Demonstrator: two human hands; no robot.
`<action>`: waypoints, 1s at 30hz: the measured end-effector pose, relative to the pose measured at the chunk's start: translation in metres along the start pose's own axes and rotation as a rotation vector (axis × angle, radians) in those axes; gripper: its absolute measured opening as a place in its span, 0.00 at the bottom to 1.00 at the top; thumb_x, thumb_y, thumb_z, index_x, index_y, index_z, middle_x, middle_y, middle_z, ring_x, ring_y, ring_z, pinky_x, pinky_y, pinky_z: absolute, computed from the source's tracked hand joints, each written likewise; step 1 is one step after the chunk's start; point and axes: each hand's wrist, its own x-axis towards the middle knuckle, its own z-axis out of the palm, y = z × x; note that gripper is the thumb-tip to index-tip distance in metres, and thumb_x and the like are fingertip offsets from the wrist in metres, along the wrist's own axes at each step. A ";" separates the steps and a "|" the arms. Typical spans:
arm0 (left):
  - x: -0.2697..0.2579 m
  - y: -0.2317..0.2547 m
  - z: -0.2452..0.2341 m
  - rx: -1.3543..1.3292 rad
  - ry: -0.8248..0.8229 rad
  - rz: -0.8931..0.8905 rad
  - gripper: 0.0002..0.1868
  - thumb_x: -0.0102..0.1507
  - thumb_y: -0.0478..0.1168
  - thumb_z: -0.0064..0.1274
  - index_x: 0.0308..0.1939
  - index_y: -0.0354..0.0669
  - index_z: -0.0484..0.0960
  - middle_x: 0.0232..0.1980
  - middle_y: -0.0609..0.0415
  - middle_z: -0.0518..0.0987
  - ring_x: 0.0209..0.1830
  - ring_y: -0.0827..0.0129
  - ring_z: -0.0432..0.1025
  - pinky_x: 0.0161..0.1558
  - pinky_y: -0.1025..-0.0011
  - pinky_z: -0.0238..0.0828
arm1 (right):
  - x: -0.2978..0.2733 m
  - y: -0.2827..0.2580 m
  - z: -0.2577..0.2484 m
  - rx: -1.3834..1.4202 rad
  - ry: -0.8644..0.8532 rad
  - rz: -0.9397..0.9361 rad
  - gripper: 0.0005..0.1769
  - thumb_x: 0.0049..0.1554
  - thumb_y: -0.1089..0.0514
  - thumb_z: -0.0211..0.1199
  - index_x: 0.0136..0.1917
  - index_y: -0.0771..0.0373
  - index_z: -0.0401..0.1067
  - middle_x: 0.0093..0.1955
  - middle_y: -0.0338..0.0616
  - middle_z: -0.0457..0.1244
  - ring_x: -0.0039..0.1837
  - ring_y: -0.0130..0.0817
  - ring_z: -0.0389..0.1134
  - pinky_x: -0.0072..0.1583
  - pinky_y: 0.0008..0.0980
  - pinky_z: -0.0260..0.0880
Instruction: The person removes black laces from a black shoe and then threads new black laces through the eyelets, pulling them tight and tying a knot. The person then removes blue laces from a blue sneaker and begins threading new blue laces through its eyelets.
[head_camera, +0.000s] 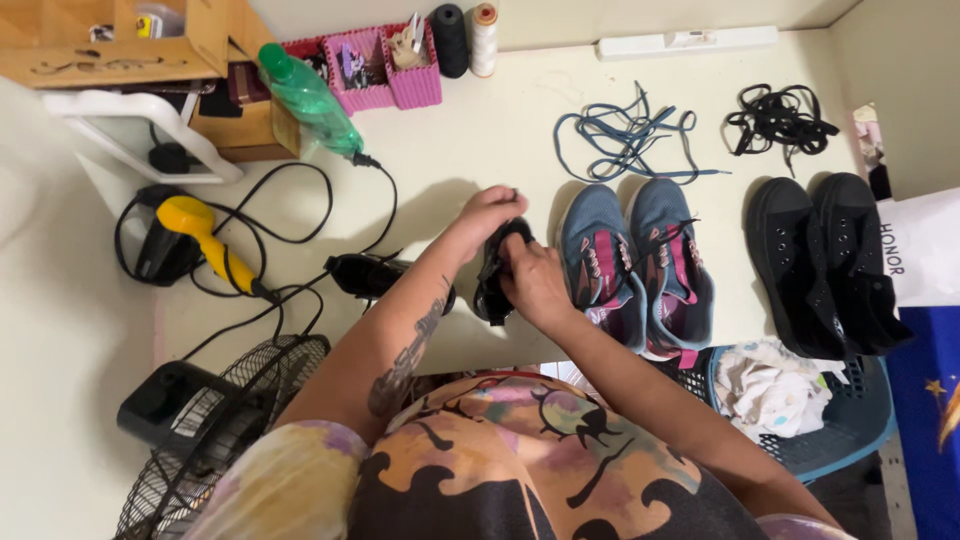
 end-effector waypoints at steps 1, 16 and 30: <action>0.002 -0.006 -0.004 -0.017 0.057 -0.087 0.10 0.63 0.39 0.59 0.47 0.44 0.81 0.44 0.58 0.82 0.41 0.73 0.74 0.43 0.75 0.71 | 0.000 0.001 -0.001 0.009 -0.008 -0.019 0.22 0.46 0.64 0.67 0.53 0.61 0.63 0.41 0.48 0.67 0.51 0.52 0.68 0.56 0.52 0.61; -0.035 0.002 -0.005 0.127 0.382 0.140 0.22 0.65 0.33 0.51 0.64 0.45 0.72 0.51 0.47 0.79 0.45 0.64 0.75 0.46 0.69 0.75 | 0.009 0.007 0.011 0.379 -0.037 0.203 0.19 0.47 0.65 0.67 0.50 0.62 0.61 0.39 0.49 0.68 0.46 0.51 0.72 0.49 0.45 0.71; -0.108 -0.024 -0.004 0.542 0.372 0.305 0.26 0.58 0.33 0.61 0.61 0.49 0.76 0.54 0.52 0.79 0.49 0.64 0.78 0.51 0.70 0.76 | 0.067 0.038 -0.052 0.942 0.055 0.269 0.12 0.59 0.69 0.63 0.48 0.58 0.62 0.45 0.42 0.68 0.47 0.32 0.68 0.46 0.29 0.66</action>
